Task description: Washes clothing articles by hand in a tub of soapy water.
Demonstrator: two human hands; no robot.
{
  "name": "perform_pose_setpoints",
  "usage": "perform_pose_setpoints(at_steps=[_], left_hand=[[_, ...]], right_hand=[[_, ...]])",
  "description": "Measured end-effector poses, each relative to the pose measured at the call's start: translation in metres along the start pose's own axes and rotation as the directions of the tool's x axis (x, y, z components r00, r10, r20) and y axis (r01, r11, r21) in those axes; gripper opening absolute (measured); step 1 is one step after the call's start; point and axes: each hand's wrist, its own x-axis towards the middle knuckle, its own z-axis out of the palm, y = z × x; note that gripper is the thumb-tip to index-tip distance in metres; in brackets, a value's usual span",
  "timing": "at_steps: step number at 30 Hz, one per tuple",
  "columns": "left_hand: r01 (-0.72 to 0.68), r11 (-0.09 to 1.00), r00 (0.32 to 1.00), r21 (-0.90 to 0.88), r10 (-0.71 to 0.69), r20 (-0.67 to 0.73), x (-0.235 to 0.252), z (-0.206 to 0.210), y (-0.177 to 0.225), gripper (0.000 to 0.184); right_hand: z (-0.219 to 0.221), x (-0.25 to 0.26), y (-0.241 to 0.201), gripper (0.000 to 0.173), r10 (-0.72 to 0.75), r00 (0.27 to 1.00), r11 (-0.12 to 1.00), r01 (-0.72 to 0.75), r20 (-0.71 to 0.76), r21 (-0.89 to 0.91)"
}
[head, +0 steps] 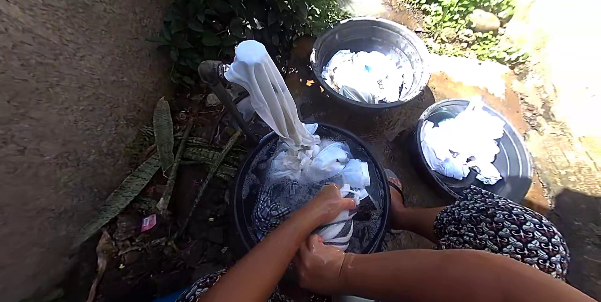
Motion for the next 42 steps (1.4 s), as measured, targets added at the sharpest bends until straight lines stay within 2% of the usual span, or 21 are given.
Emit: perform_pose_setpoints(at_steps=[2, 5, 7, 8, 10, 12, 16, 18, 20, 22, 24, 25, 27, 29, 30, 31, 34, 36, 38, 40, 42], left_hand=[[0.010, 1.000, 1.000, -0.001, -0.010, -0.001, 0.007, 0.004, -0.002, 0.040], [0.008, 0.977, 0.994, -0.213, -0.031, -0.104, 0.009, -0.005, 0.000, 0.037], [-0.098, 0.877, 0.971, -0.471, -0.019, -0.238, 0.006, -0.030, 0.017, 0.032], [-0.186, 0.793, 0.954, -0.581, 0.004, -0.300, 0.005, -0.046, 0.032, 0.032], [-0.322, 0.642, 0.934, -0.696, 0.096, -0.344, 0.009, -0.079, 0.071, 0.041], [-0.413, 0.579, 0.909, -0.703, 0.212, -0.359, 0.026, -0.111, 0.119, 0.050], [-0.549, 0.483, 0.835, -0.682, 0.333, -0.437, 0.090, -0.172, 0.221, 0.065], [-0.509, 0.472, 0.861, -0.720, 0.258, -0.439, 0.131, -0.195, 0.245, 0.082], [-0.409, 0.512, 0.896, -0.755, 0.069, -0.439, 0.164, -0.195, 0.235, 0.096], [-0.297, 0.597, 0.905, -0.746, -0.074, -0.419, 0.187, -0.157, 0.196, 0.102], [-0.286, 0.759, 0.886, -0.585, -0.022, -0.462, 0.185, -0.095, 0.126, 0.090], [-0.279, 0.844, 0.867, -0.457, 0.017, -0.498, 0.182, -0.063, 0.086, 0.081], [-0.192, 0.961, 0.810, -0.201, 0.039, -0.585, 0.159, 0.009, 0.008, 0.069], [-0.082, 0.996, 0.725, 0.024, 0.076, -0.685, 0.131, 0.074, -0.055, 0.067], [-0.042, 0.992, 0.685, 0.118, 0.115, -0.719, 0.122, 0.097, -0.078, 0.071], [-0.011, 0.982, 0.651, 0.190, 0.152, -0.744, 0.116, 0.112, -0.097, 0.076], [0.087, 0.991, 0.726, 0.104, 0.008, -0.688, 0.093, 0.125, -0.130, 0.093], [0.262, 0.964, 0.820, -0.052, -0.251, -0.514, 0.074, 0.117, -0.140, 0.094], [0.469, 0.881, 0.809, -0.055, -0.454, -0.373, 0.054, 0.114, -0.150, 0.069], [0.569, 0.821, 0.771, -0.048, -0.553, -0.316, 0.039, 0.118, -0.164, 0.056], [0.562, 0.822, 0.793, -0.093, -0.567, -0.223, 0.021, 0.114, -0.172, 0.049]], right_hand=[[0.004, -0.005, 0.003, 0.018, 0.012, 0.999, 0.999, -0.010, -0.042, 0.031], [0.004, -0.035, 0.031, 0.012, 0.159, 0.908, 0.972, -0.074, -0.388, 0.223], [-0.002, -0.068, 0.076, 0.028, 0.431, 0.667, 0.878, -0.155, -0.608, 0.452], [-0.011, -0.088, 0.104, 0.036, 0.601, 0.524, 0.765, -0.156, -0.604, 0.625], [-0.038, -0.127, 0.163, 0.044, 0.883, 0.298, 0.374, 0.018, -0.362, 0.927], [-0.063, -0.152, 0.222, 0.039, 0.988, 0.122, 0.063, 0.209, -0.090, 0.976], [-0.095, -0.185, 0.349, 0.060, 0.984, -0.007, -0.154, 0.448, 0.175, 0.881], [-0.085, -0.200, 0.411, 0.075, 0.953, -0.028, -0.266, 0.397, 0.301, 0.878], [-0.055, -0.211, 0.450, 0.086, 0.896, -0.149, -0.388, 0.198, 0.418, 0.900], [-0.009, -0.216, 0.458, 0.079, 0.823, -0.283, -0.507, 0.027, 0.493, 0.862], [0.041, -0.206, 0.444, 0.072, 0.824, -0.258, -0.538, -0.075, 0.504, 0.840], [0.067, -0.194, 0.433, 0.069, 0.867, -0.186, -0.493, -0.172, 0.463, 0.853], [0.112, -0.156, 0.391, 0.051, 0.945, 0.092, -0.259, -0.383, 0.315, 0.887], [0.133, -0.105, 0.333, 0.039, 0.821, 0.495, 0.009, -0.509, 0.284, 0.861], [0.139, -0.078, 0.304, 0.039, 0.720, 0.638, 0.149, -0.527, 0.274, 0.837], [0.144, -0.053, 0.278, 0.045, 0.644, 0.714, 0.264, -0.542, 0.273, 0.798], [0.157, 0.001, 0.211, 0.086, 0.630, 0.692, 0.335, -0.652, 0.353, 0.680], [0.161, 0.018, 0.179, 0.086, 0.665, 0.634, 0.301, -0.712, 0.395, 0.635], [0.165, 0.021, 0.148, 0.076, 0.650, 0.620, 0.330, -0.751, 0.439, 0.572], [0.175, 0.011, 0.121, 0.076, 0.601, 0.637, 0.394, -0.762, 0.484, 0.514], [0.186, -0.008, 0.103, 0.079, 0.542, 0.660, 0.443, -0.750, 0.520, 0.491]])
